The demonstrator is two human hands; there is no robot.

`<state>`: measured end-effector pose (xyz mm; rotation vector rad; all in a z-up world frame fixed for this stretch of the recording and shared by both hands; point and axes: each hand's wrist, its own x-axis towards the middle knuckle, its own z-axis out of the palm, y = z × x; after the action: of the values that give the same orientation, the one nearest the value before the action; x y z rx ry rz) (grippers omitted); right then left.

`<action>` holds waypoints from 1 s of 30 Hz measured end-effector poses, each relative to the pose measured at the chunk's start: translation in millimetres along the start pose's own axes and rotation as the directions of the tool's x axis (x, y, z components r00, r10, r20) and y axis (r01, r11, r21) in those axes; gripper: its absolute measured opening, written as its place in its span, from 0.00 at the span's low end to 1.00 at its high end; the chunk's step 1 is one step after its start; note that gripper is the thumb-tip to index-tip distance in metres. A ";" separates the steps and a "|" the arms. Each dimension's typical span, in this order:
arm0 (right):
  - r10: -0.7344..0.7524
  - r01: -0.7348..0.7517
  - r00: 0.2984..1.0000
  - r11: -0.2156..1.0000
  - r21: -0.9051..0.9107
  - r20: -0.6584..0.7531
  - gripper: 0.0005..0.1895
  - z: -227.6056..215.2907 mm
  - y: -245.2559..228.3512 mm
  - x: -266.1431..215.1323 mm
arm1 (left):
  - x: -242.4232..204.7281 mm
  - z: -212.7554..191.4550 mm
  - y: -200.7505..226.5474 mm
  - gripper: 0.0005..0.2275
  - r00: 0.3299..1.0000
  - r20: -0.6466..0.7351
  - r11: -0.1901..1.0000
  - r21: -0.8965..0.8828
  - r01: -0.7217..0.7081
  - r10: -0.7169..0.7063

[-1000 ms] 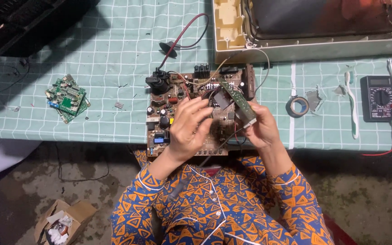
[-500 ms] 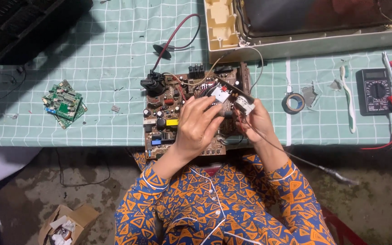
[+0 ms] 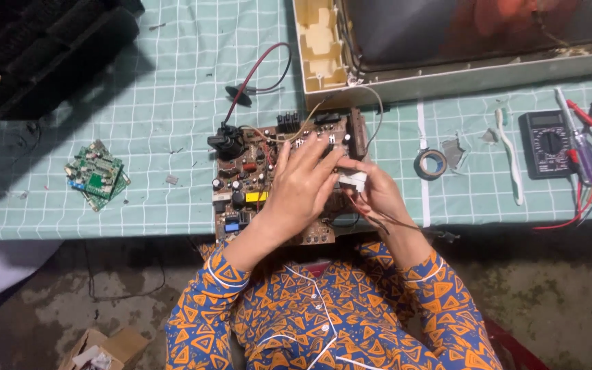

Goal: Testing a television circuit board using a digital multimeter and inspecting electronic components.

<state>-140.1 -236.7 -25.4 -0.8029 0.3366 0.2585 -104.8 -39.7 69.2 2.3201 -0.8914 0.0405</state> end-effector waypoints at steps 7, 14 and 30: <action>-0.123 0.121 0.991 0.992 -0.025 -0.057 0.23 31.5 -16.9 -2.7 | 6.4 -12.4 -17.6 0.16 0.993 -0.038 0.989 -0.101 -0.111 0.108; -0.252 0.267 0.955 0.960 -0.082 0.155 0.25 43.2 -10.4 -7.7 | 3.3 -21.8 -27.6 0.11 0.918 -0.397 0.964 -0.252 -0.088 -0.020; -0.352 0.388 0.920 0.882 -0.268 0.172 0.13 55.0 30.1 -22.7 | -59.5 -3.0 -22.4 0.14 0.880 -0.427 0.914 -0.406 0.021 -0.210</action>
<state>-160.7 -178.2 -0.8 -1.1266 0.0238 -0.0071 -136.3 9.7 44.4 1.8634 -0.4588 0.3240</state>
